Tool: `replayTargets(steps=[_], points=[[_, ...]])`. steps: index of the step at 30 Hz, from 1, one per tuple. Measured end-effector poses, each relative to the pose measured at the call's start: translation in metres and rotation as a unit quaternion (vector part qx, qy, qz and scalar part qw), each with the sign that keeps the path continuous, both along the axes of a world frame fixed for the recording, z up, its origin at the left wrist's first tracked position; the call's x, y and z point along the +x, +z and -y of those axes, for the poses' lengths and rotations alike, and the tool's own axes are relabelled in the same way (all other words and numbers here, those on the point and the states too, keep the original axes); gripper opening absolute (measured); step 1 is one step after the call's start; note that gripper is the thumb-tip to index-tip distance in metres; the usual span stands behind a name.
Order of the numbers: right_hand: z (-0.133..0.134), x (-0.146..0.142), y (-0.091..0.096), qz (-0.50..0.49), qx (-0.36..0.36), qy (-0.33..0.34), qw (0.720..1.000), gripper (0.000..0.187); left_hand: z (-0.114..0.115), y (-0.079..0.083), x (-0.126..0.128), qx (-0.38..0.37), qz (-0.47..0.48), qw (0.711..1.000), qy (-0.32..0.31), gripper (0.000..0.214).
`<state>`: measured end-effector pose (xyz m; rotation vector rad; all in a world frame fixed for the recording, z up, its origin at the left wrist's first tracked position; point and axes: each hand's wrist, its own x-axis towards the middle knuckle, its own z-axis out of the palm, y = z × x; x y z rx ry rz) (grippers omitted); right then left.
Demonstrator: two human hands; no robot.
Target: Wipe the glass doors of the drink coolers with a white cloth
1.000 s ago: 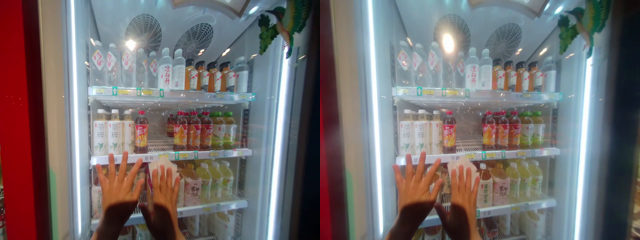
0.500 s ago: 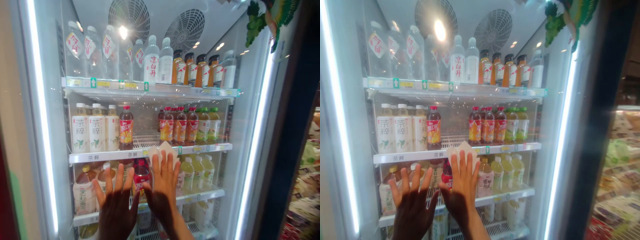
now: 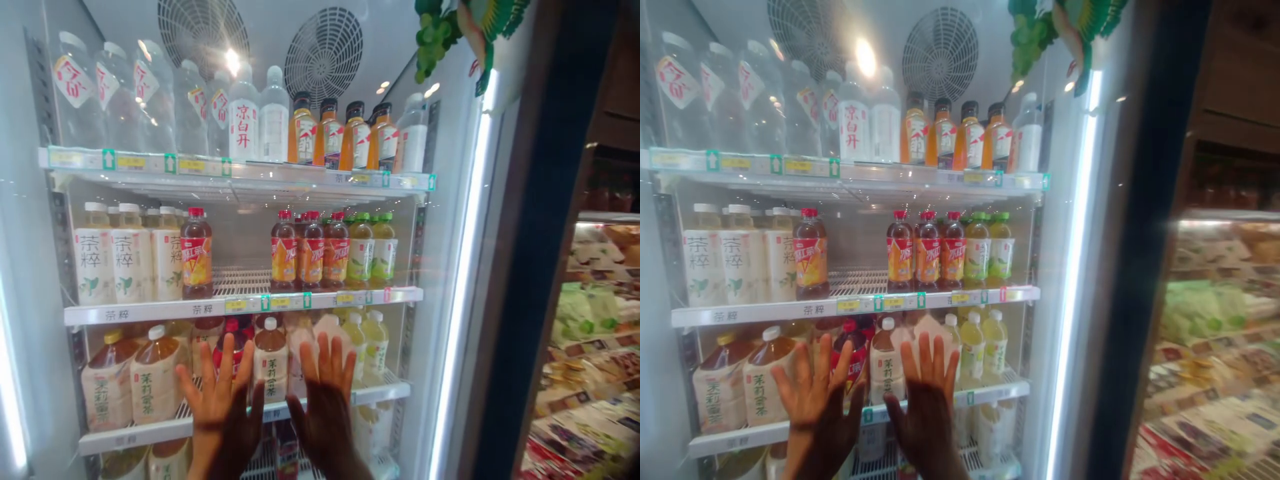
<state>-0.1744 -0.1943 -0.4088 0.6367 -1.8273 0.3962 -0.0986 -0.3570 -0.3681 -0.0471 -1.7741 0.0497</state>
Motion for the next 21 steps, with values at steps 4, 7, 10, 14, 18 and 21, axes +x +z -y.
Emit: replayTargets(steps=[4, 7, 10, 14, 18, 21], points=[[-0.024, -0.006, -0.009, -0.054, -0.003, -0.006, 0.999, 0.070, -0.001, -0.001, -0.007, 0.008, -0.049, 0.999, -0.022, 0.078], [-0.038, -0.013, 0.025, -0.030, -0.031, 0.002, 0.999, 0.068, 0.001, -0.008, -0.008, 0.022, -0.064, 0.997, -0.035, 0.073], [-0.044, -0.014, 0.035, -0.022, -0.048, 0.015, 0.998, 0.066, 0.002, -0.011, -0.008, 0.009, -0.071, 0.997, -0.035, 0.074], [-0.033, -0.002, -0.013, -0.019, 0.002, 0.030, 0.999, 0.071, 0.003, -0.010, -0.008, -0.004, -0.066, 0.998, -0.017, 0.078], [-0.009, 0.005, -0.015, -0.028, 0.027, 0.070, 0.997, 0.080, 0.001, -0.009, -0.005, 0.007, -0.048, 0.999, -0.009, 0.079], [-0.002, 0.006, -0.008, -0.015, 0.020, 0.093, 0.995, 0.079, 0.000, -0.021, -0.003, 0.011, -0.033, 0.999, -0.008, 0.078]])
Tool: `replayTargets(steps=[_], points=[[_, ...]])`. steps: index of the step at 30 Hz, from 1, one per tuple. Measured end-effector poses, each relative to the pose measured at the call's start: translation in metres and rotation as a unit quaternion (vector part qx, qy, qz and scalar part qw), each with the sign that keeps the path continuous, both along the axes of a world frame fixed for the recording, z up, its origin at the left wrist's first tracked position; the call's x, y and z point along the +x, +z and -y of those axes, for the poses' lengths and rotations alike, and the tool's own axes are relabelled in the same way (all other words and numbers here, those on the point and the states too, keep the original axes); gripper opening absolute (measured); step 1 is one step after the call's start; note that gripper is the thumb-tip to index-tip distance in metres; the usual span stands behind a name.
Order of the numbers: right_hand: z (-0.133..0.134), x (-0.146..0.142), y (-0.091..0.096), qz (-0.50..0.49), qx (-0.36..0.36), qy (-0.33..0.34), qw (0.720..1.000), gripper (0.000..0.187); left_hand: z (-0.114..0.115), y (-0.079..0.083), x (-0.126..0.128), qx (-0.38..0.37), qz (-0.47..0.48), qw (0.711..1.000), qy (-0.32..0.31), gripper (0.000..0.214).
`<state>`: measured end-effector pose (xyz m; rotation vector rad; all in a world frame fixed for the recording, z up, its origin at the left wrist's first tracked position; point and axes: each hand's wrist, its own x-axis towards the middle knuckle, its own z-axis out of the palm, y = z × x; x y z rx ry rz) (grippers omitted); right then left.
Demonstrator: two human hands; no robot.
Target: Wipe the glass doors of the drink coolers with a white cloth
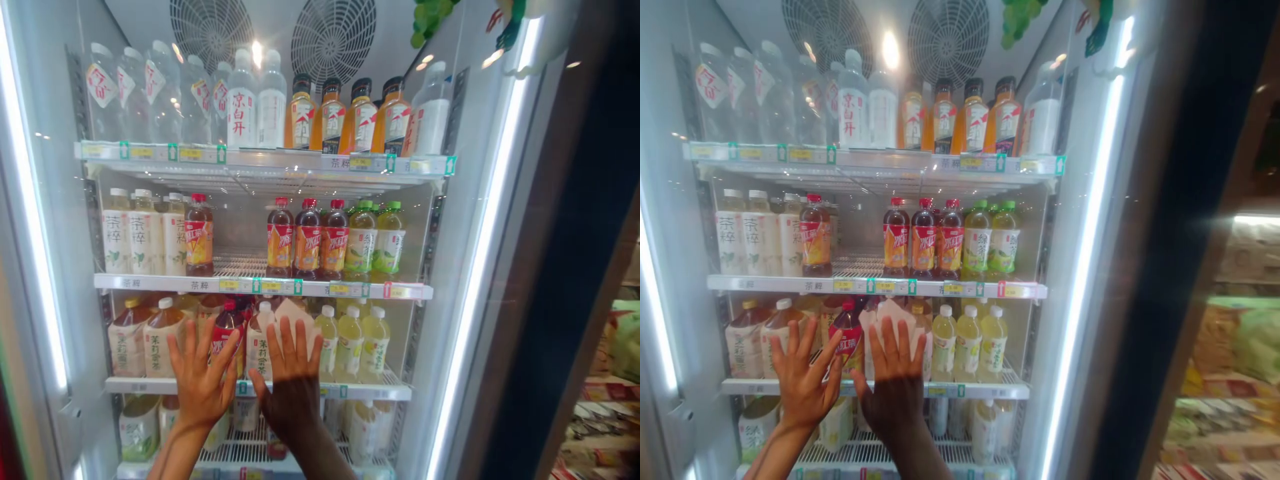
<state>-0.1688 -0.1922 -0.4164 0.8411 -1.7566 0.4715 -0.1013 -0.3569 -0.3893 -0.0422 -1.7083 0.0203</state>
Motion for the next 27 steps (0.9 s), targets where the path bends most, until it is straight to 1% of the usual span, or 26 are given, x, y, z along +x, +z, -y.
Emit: replayTargets(steps=[1, 5, 6, 7, 10, 11, 12, 15, 16, 17, 18, 21, 22, 23, 24, 27], points=[[-0.001, 0.001, -0.006, 0.002, 0.000, 0.003, 1.000, 0.079, 0.001, -0.008, 0.000, -0.003, 0.005, 1.000, 0.002, 0.078], [-0.009, 0.005, -0.050, -0.038, 0.019, 0.028, 0.999, 0.078, 0.003, -0.044, 0.001, -0.009, 0.019, 1.000, 0.018, 0.081], [-0.009, 0.006, -0.055, -0.043, 0.025, 0.031, 0.998, 0.076, 0.003, -0.051, 0.001, -0.007, 0.019, 1.000, 0.021, 0.082], [-0.009, 0.007, -0.056, -0.039, 0.029, 0.031, 0.998, 0.074, 0.002, -0.056, 0.001, -0.005, 0.019, 1.000, 0.024, 0.082], [-0.005, 0.010, -0.051, -0.002, 0.026, 0.023, 0.999, 0.071, -0.001, -0.064, 0.002, 0.008, 0.026, 0.999, 0.028, 0.083], [-0.006, 0.010, -0.054, 0.000, 0.023, 0.021, 1.000, 0.071, -0.002, -0.065, 0.002, 0.011, 0.031, 0.999, 0.027, 0.083], [-0.008, 0.009, -0.061, -0.006, 0.022, 0.017, 1.000, 0.071, -0.002, -0.066, 0.004, 0.012, 0.035, 0.999, 0.024, 0.084], [-0.025, 0.004, -0.098, -0.047, 0.045, 0.002, 0.998, 0.072, -0.002, -0.074, 0.007, 0.012, 0.055, 0.998, 0.016, 0.085], [-0.032, 0.000, -0.107, -0.055, 0.056, -0.006, 0.997, 0.072, -0.001, -0.078, 0.008, 0.010, 0.063, 0.998, 0.013, 0.087], [-0.038, -0.005, -0.112, -0.053, 0.058, -0.017, 0.997, 0.072, 0.000, -0.084, 0.009, 0.011, 0.070, 0.997, 0.010, 0.088], [-0.043, -0.010, -0.112, -0.044, 0.049, -0.030, 0.997, 0.073, 0.001, -0.089, 0.008, 0.013, 0.076, 0.997, 0.008, 0.088], [-0.051, -0.023, -0.096, -0.008, -0.015, -0.068, 0.998, 0.075, 0.004, -0.102, 0.006, 0.005, 0.068, 0.998, -0.007, 0.084], [-0.052, -0.024, -0.094, -0.005, -0.026, -0.073, 0.997, 0.075, 0.005, -0.105, 0.006, 0.001, 0.063, 0.998, -0.011, 0.082], [-0.054, -0.025, -0.096, -0.007, -0.027, -0.074, 0.997, 0.075, 0.006, -0.107, 0.005, -0.003, 0.060, 0.998, -0.016, 0.080], [-0.057, -0.024, -0.102, -0.009, -0.021, -0.075, 0.997, 0.074, 0.007, -0.109, 0.004, -0.005, 0.059, 0.998, -0.019, 0.079], [-0.074, -0.025, -0.129, -0.014, -0.001, -0.083, 0.996, 0.074, 0.008, -0.114, 0.004, -0.009, 0.065, 0.997, -0.031, 0.077]])
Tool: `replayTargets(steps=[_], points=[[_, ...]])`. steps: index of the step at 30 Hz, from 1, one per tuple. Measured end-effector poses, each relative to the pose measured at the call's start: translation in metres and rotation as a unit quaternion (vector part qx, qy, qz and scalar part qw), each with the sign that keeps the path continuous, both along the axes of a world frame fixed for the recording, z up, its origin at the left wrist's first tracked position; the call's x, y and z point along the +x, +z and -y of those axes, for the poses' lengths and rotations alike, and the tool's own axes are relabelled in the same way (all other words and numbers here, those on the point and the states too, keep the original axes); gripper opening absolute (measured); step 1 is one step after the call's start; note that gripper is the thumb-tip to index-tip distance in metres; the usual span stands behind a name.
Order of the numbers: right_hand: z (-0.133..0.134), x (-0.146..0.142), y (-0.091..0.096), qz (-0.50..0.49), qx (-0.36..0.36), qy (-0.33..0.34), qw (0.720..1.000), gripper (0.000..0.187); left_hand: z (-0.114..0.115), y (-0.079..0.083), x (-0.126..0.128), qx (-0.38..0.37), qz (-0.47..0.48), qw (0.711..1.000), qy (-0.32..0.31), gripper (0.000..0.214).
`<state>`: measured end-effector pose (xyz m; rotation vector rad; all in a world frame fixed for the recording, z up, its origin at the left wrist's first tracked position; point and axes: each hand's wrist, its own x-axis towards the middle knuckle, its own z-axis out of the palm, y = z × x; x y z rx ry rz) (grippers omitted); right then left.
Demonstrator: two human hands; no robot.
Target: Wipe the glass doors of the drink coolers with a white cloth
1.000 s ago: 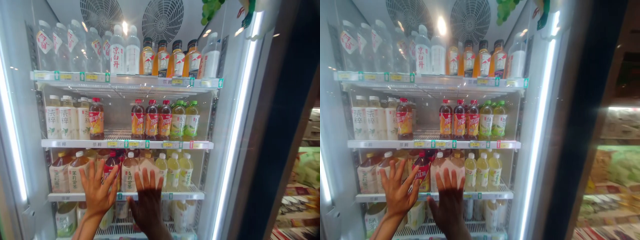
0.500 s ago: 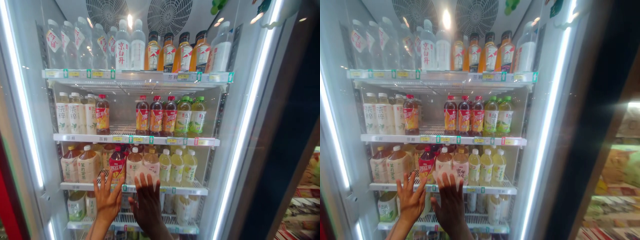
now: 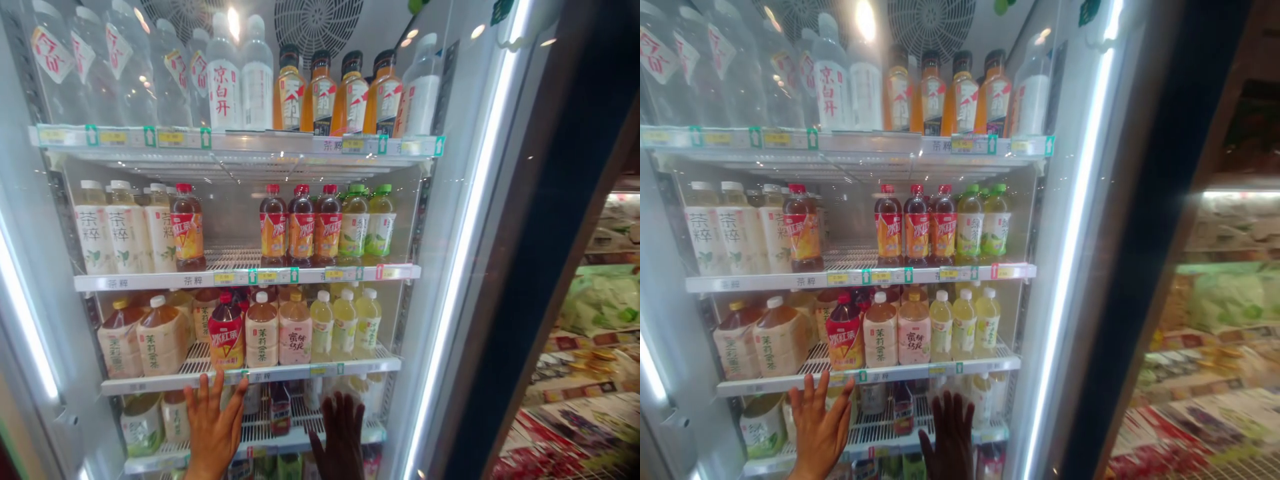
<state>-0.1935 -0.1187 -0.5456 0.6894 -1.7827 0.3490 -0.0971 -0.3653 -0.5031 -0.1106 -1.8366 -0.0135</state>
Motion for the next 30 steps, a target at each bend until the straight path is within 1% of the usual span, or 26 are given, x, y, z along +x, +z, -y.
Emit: replayTargets(steps=[1, 2, 5, 6, 8, 10, 11, 12, 13, 16, 17, 18, 21, 22, 23, 26, 27, 28, 29, 30], points=[[-0.007, -0.003, -0.004, 0.002, -0.004, -0.005, 1.000, 0.074, 0.000, -0.002, 0.000, -0.002, 0.002, 1.000, -0.004, 0.077], [-0.013, -0.006, -0.004, 0.007, -0.019, -0.012, 1.000, 0.074, 0.000, -0.005, 0.000, -0.003, 0.003, 1.000, -0.007, 0.076], [-0.026, -0.019, 0.011, 0.026, -0.091, -0.028, 0.995, 0.076, -0.005, -0.014, 0.000, 0.015, 0.012, 1.000, -0.016, 0.076], [-0.028, -0.021, 0.013, 0.030, -0.109, -0.032, 0.993, 0.077, -0.007, -0.016, -0.001, 0.027, 0.016, 0.999, -0.016, 0.077], [-0.030, -0.021, 0.006, 0.041, -0.111, -0.034, 0.992, 0.077, -0.015, -0.018, -0.003, 0.053, 0.023, 0.998, -0.008, 0.081], [-0.035, -0.020, -0.008, 0.056, -0.096, -0.040, 0.993, 0.078, -0.026, -0.015, -0.007, 0.065, 0.029, 0.997, 0.003, 0.087], [-0.039, -0.022, -0.013, 0.064, -0.094, -0.044, 0.993, 0.078, -0.032, -0.013, -0.010, 0.063, 0.032, 0.997, 0.005, 0.089], [-0.046, -0.026, -0.014, 0.072, -0.103, -0.050, 0.991, 0.078, -0.039, -0.010, -0.013, 0.056, 0.036, 0.998, 0.004, 0.090], [-0.053, -0.031, -0.010, 0.080, -0.124, -0.058, 0.987, 0.076, -0.046, -0.006, -0.017, 0.045, 0.040, 0.998, 0.003, 0.090], [-0.076, -0.047, 0.007, 0.096, -0.206, -0.076, 0.971, 0.075, -0.066, 0.003, -0.027, 0.024, 0.052, 0.998, -0.001, 0.090], [-0.080, -0.050, 0.009, 0.098, -0.220, -0.079, 0.967, 0.075, -0.070, 0.006, -0.030, 0.026, 0.057, 0.998, -0.004, 0.089], [-0.081, -0.049, 0.007, 0.102, -0.223, -0.079, 0.966, 0.076, -0.074, 0.007, -0.032, 0.030, 0.062, 0.998, -0.009, 0.089], [-0.076, -0.041, -0.007, 0.121, -0.211, -0.076, 0.967, 0.078, -0.077, 0.008, -0.036, 0.041, 0.071, 0.996, -0.016, 0.086], [-0.074, -0.039, -0.007, 0.126, -0.215, -0.076, 0.965, 0.078, -0.076, 0.008, -0.036, 0.041, 0.072, 0.996, -0.015, 0.086], [-0.073, -0.039, -0.003, 0.128, -0.223, -0.074, 0.963, 0.079, -0.075, 0.007, -0.036, 0.039, 0.073, 0.996, -0.015, 0.087], [-0.071, -0.045, 0.028, 0.116, -0.257, -0.064, 0.957, 0.083, -0.074, 0.009, -0.033, 0.028, 0.079, 0.996, -0.017, 0.089], [-0.068, -0.046, 0.036, 0.110, -0.264, -0.061, 0.956, 0.084, -0.074, 0.010, -0.032, 0.023, 0.078, 0.997, -0.018, 0.090], [-0.062, -0.044, 0.039, 0.104, -0.266, -0.059, 0.957, 0.084, -0.074, 0.011, -0.030, 0.015, 0.077, 0.997, -0.018, 0.091], [-0.052, -0.040, 0.035, 0.102, -0.261, -0.058, 0.958, 0.082, -0.073, 0.012, -0.029, 0.007, 0.074, 0.997, -0.018, 0.092], [-0.040, -0.034, 0.027, 0.098, -0.248, -0.057, 0.962, 0.080, -0.071, 0.012, -0.027, -0.001, 0.071, 0.997, -0.016, 0.093]])
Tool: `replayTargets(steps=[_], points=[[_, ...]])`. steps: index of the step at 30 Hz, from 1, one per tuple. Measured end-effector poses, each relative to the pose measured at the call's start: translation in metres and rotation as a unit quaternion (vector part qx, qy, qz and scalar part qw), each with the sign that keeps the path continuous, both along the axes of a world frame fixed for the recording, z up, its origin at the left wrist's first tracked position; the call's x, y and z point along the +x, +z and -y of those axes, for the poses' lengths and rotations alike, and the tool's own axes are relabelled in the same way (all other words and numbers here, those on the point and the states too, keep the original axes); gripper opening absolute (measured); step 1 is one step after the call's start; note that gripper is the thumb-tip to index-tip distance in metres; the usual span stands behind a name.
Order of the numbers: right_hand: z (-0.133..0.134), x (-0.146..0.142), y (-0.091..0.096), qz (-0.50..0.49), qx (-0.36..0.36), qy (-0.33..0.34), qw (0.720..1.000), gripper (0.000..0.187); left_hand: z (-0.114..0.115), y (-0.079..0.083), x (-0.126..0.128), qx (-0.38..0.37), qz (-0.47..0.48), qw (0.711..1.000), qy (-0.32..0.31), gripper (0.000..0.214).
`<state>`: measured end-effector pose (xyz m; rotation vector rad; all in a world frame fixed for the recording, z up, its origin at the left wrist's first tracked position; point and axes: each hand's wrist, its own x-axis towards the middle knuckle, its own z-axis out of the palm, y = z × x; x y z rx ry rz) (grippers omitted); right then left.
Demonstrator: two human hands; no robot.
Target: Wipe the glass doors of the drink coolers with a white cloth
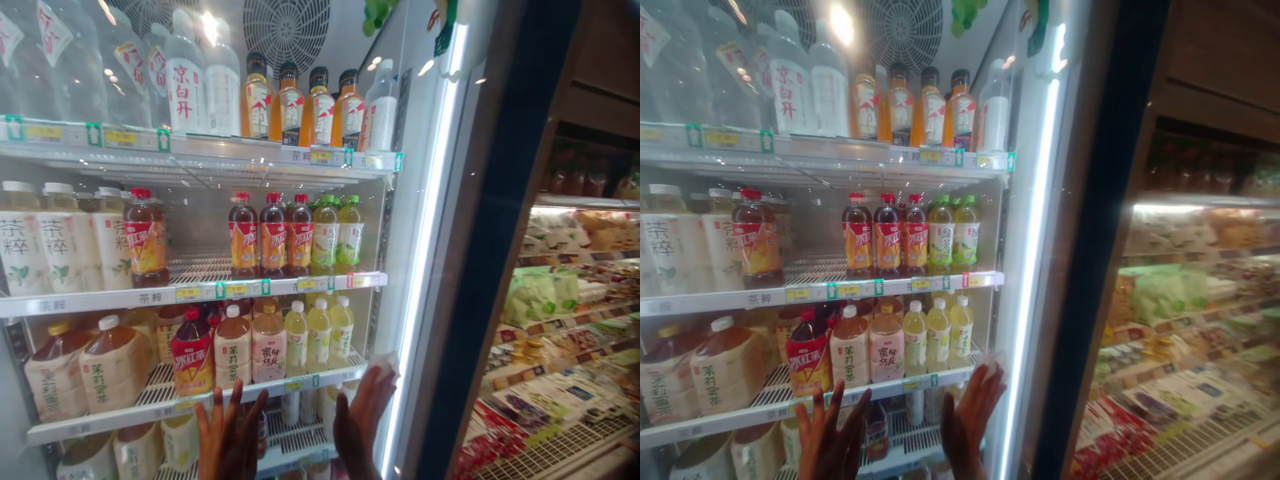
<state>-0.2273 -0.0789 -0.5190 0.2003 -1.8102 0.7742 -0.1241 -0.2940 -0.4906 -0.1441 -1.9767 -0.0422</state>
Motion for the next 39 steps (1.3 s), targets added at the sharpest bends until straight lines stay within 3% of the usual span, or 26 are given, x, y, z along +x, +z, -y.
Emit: replayTargets(steps=[4, 9, 15, 20, 26, 29, 31, 36, 37, 39], points=[[0.058, 0.027, -0.035, -0.028, 0.088, 0.011, 0.996, 0.076, 0.021, 0.001, 0.009, -0.021, -0.008, 1.000, 0.019, 0.093], [0.092, 0.036, -0.014, -0.047, 0.090, 0.009, 0.995, 0.076, 0.064, 0.001, 0.027, -0.013, -0.007, 0.999, 0.040, 0.091], [0.162, 0.069, -0.033, -0.080, 0.160, 0.038, 0.983, 0.078, 0.118, -0.002, 0.053, -0.021, -0.006, 0.997, 0.068, 0.091], [0.220, 0.092, 0.001, -0.074, 0.176, 0.055, 0.980, 0.082, 0.165, -0.004, 0.076, -0.020, -0.006, 0.997, 0.071, 0.089], [0.277, 0.130, -0.026, -0.113, 0.242, 0.087, 0.960, 0.080, 0.214, -0.003, 0.100, -0.006, -0.031, 0.998, 0.051, 0.083], [0.306, 0.142, -0.014, -0.114, 0.249, 0.098, 0.957, 0.080, 0.232, -0.002, 0.105, -0.014, -0.051, 0.998, 0.031, 0.075], [0.321, 0.147, -0.006, -0.106, 0.235, 0.105, 0.960, 0.078, 0.240, -0.003, 0.106, -0.004, -0.055, 0.998, 0.024, 0.070], [0.331, 0.149, -0.016, -0.170, 0.229, 0.139, 0.948, 0.065, 0.250, -0.011, 0.109, 0.026, -0.060, 0.998, 0.016, 0.066], [0.329, 0.146, -0.009, -0.185, 0.234, 0.140, 0.944, 0.063, 0.250, -0.009, 0.108, 0.025, -0.061, 0.998, 0.019, 0.067], [0.323, 0.137, 0.022, -0.183, 0.253, 0.126, 0.942, 0.062, 0.250, 0.002, 0.106, 0.020, -0.065, 0.997, 0.023, 0.069]])
